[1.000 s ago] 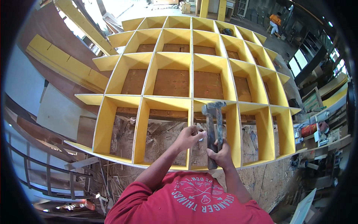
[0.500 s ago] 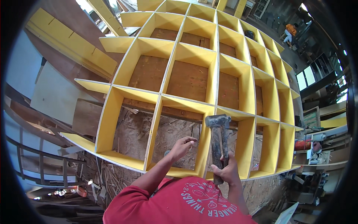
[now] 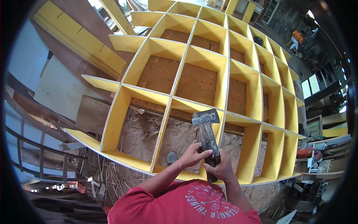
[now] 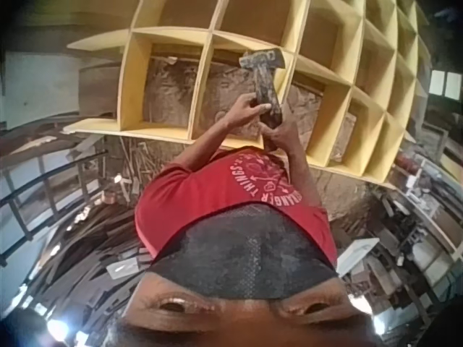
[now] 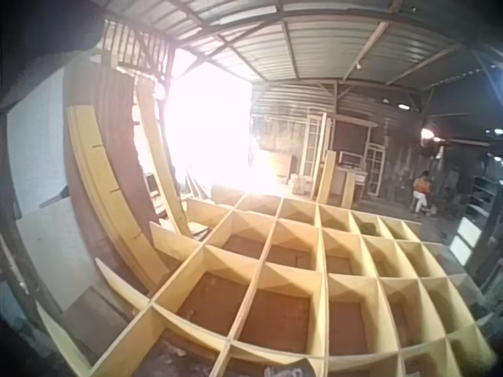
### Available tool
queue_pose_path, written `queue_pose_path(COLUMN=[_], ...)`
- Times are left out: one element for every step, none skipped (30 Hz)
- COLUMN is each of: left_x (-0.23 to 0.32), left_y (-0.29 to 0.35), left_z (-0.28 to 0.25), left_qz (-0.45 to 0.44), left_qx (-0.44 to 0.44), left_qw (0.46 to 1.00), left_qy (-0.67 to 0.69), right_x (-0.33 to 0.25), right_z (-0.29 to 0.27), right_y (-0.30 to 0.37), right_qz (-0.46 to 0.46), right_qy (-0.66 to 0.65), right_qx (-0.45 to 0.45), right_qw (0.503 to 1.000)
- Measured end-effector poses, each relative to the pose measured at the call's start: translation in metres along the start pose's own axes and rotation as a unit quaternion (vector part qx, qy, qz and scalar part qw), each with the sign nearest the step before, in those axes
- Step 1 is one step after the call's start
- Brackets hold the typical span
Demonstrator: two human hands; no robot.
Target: The person assembles a wooden grid shelf by securing the intersecting dividers with a hammer, handling an axe, and attaching an outer wooden board to the side using a hammer.
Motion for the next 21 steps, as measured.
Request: queue_pose_path(left_x=[0.002, 0.003, 0.009, 0.013, 0.015, 0.016, 0.021, 0.026, 0.025, 0.025, 0.026, 0.025, 0.025, 0.025, 0.025, 0.027, 0.029, 0.029, 0.030, 0.027, 0.026], left_y=[-0.001, -0.003, -0.005, -0.008, -0.016, -0.022, -0.028, -0.033, -0.041, -0.046, -0.050, -0.054, -0.056, -0.056, -0.057, -0.057, -0.055, -0.055, -0.052, -0.051, -0.050], left_z=[0.001, 0.005, 0.006, 0.007, 0.007, 0.011, 0.013, 0.014, 0.016, 0.019, 0.019, 0.022, 0.024, 0.026, 0.032, 0.039, 0.044, 0.050, 0.054, 0.062, 0.070], left_qz=[0.008, 0.005, 0.017, 0.029, 0.041, 0.037, 0.058, 0.080, 0.077, 0.077, 0.075, 0.069, 0.072, 0.072, 0.076, 0.081, 0.081, 0.079, 0.079, 0.078, 0.087], left_qx=[0.013, 0.005, 0.017, 0.027, 0.038, 0.030, 0.039, 0.048, 0.047, 0.043, 0.044, 0.045, 0.039, 0.039, 0.037, 0.036, 0.038, 0.037, 0.037, 0.038, 0.037], left_qw=[1.000, 1.000, 1.000, 0.998, 0.994, 0.994, 0.995, 0.995, 0.996, 0.996, 0.996, 0.996, 0.995, 0.995, 0.995, 0.995, 0.994, 0.994, 0.992, 0.989, 0.986], left_qy=[0.017, 0.014, -0.018, -0.051, -0.097, -0.102, -0.066, -0.029, -0.016, -0.020, -0.032, -0.044, -0.057, -0.061, -0.053, -0.045, -0.063, -0.067, -0.093, -0.119, -0.138], right_x=[-0.008, -0.015, -0.008, 0.006, 0.016, 0.015, 0.016, 0.019, 0.032, 0.040, 0.050, 0.059, 0.058, 0.069, 0.083, 0.094, 0.100, 0.108, 0.112, 0.117, 0.122], right_z=[-0.005, -0.011, -0.013, -0.015, -0.019, -0.024, -0.033, -0.040, -0.047, -0.057, -0.078, -0.099, -0.119, -0.131, -0.146, -0.158, -0.168, -0.179, -0.186, -0.194, -0.200], right_y=[0.001, 0.002, 0.001, -0.003, -0.004, -0.004, -0.005, -0.003, -0.002, -0.003, -0.001, 0.003, 0.007, 0.006, 0.006, 0.005, 0.004, 0.002, -0.003, -0.008, -0.016], right_qz=[-0.046, -0.090, -0.085, -0.059, -0.033, -0.030, -0.022, -0.016, 0.018, 0.016, 0.024, 0.036, 0.029, 0.029, 0.042, 0.056, 0.042, 0.044, 0.037, 0.031, 0.006], right_qy=[0.021, 0.042, 0.041, 0.033, 0.024, 0.021, -0.043, -0.107, -0.157, -0.160, -0.069, 0.021, 0.072, 0.068, 0.089, 0.109, 0.095, 0.091, 0.088, 0.085, 0.064], right_qx=[0.035, 0.070, 0.081, 0.091, 0.102, 0.110, 0.132, 0.153, 0.148, 0.153, 0.212, 0.270, 0.315, 0.316, 0.326, 0.334, 0.346, 0.348, 0.342, 0.336, 0.339], right_qw=[0.998, 0.993, 0.992, 0.994, 0.994, 0.993, 0.990, 0.982, 0.976, 0.975, 0.974, 0.962, 0.946, 0.946, 0.940, 0.935, 0.933, 0.932, 0.935, 0.937, 0.939])
Point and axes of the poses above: each hand's wrist, its own y-axis away from the middle knuckle, its own z-axis out of the palm, x = y × z, the point moved 9 cm from there along -y, towards the middle knuckle, and after that the axes turned 15 degrees about y, right-handed, at the moved point
